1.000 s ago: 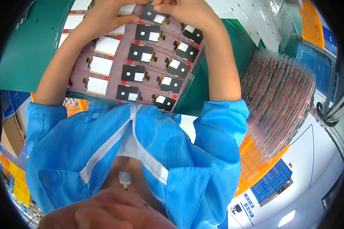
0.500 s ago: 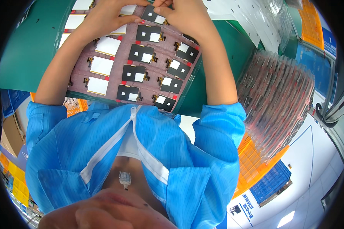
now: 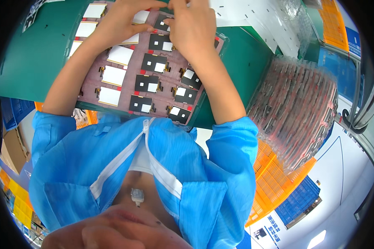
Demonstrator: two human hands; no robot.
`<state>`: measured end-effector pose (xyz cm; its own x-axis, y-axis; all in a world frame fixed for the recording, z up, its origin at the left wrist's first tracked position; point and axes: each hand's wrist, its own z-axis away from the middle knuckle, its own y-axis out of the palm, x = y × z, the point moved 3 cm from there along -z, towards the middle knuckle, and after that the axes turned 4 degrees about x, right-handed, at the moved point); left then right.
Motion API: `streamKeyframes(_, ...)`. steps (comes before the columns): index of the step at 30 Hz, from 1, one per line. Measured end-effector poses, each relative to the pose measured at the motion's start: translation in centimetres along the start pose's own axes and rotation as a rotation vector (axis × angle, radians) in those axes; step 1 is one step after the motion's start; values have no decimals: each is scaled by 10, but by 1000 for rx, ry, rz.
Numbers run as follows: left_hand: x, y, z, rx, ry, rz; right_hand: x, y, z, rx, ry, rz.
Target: The person assembles electronic components onto an assembly tray by hand, taking them from component sheets and plastic crates.
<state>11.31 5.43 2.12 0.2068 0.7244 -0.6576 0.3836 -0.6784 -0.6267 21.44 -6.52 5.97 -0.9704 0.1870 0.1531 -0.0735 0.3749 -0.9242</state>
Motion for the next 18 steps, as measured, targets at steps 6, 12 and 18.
streamKeyframes(6, 9, 3, 0, 115, -45, -321, -37, 24, 9, 78, 82, -175)
streamKeyframes(12, 7, -10, 5, 124, -163, -219, -57, 16, -27, 75, 124, -298)
streamKeyframes(18, -27, -41, -19, 145, -209, 102, -158, 41, -115, -121, 295, -227)
